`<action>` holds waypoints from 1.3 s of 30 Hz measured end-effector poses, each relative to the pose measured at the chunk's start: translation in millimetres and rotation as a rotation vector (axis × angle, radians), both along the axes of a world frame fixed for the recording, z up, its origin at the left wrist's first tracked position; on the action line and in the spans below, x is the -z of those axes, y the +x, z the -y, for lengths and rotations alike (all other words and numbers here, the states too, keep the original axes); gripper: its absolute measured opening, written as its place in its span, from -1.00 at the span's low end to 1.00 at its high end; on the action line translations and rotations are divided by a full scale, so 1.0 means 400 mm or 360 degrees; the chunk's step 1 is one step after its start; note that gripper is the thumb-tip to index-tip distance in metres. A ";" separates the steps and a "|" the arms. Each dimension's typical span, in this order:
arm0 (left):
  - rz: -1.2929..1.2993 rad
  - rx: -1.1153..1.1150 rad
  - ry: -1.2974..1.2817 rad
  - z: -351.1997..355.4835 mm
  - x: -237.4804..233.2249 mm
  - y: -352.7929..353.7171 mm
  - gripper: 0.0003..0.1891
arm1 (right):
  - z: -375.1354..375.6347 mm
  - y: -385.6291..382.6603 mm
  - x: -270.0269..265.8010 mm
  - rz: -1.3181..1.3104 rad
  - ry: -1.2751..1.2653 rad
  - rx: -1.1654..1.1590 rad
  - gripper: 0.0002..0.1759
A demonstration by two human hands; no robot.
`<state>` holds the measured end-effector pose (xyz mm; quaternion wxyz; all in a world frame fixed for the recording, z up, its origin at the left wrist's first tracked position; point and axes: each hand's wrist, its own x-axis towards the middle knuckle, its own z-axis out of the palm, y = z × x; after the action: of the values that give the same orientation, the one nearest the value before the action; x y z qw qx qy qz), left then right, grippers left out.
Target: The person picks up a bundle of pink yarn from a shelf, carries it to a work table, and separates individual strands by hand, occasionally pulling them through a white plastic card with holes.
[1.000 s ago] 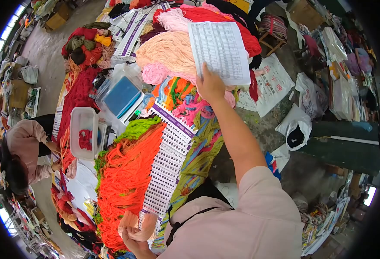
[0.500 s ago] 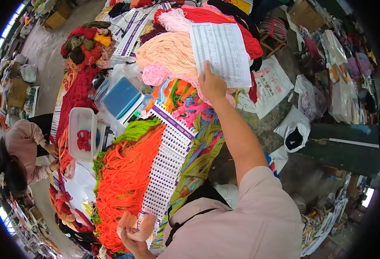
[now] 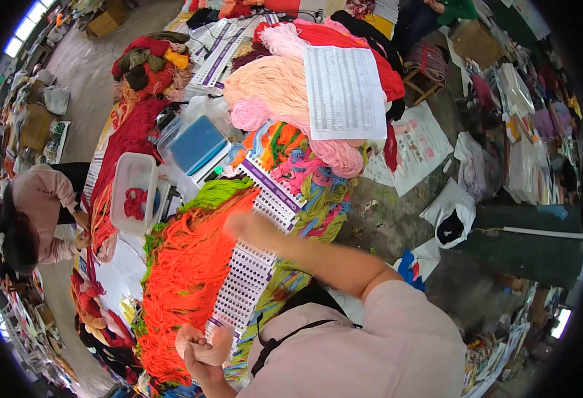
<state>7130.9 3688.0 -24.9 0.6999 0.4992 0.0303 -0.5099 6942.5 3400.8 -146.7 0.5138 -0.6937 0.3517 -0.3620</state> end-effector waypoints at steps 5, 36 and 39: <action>0.0359 0.0104 0.0000 -0.028 -0.047 -0.050 -0.46 | -0.421 0.210 -0.185 0.0334 0.0585 -0.1400 -0.72; 0.1452 -0.0024 -0.0502 -0.291 -0.527 -0.165 0.22 | -0.695 0.045 -0.750 0.0507 0.0744 -0.1502 -0.79; 0.1436 0.0423 -0.0443 -0.237 -0.530 -0.169 0.11 | -0.618 -0.003 -0.744 0.0443 0.0608 -0.1493 -0.79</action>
<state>7063.4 3782.7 187.1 0.6321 0.5716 -0.4084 -0.3270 6941.4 3647.8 151.1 0.7799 -0.6159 -0.0085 -0.1111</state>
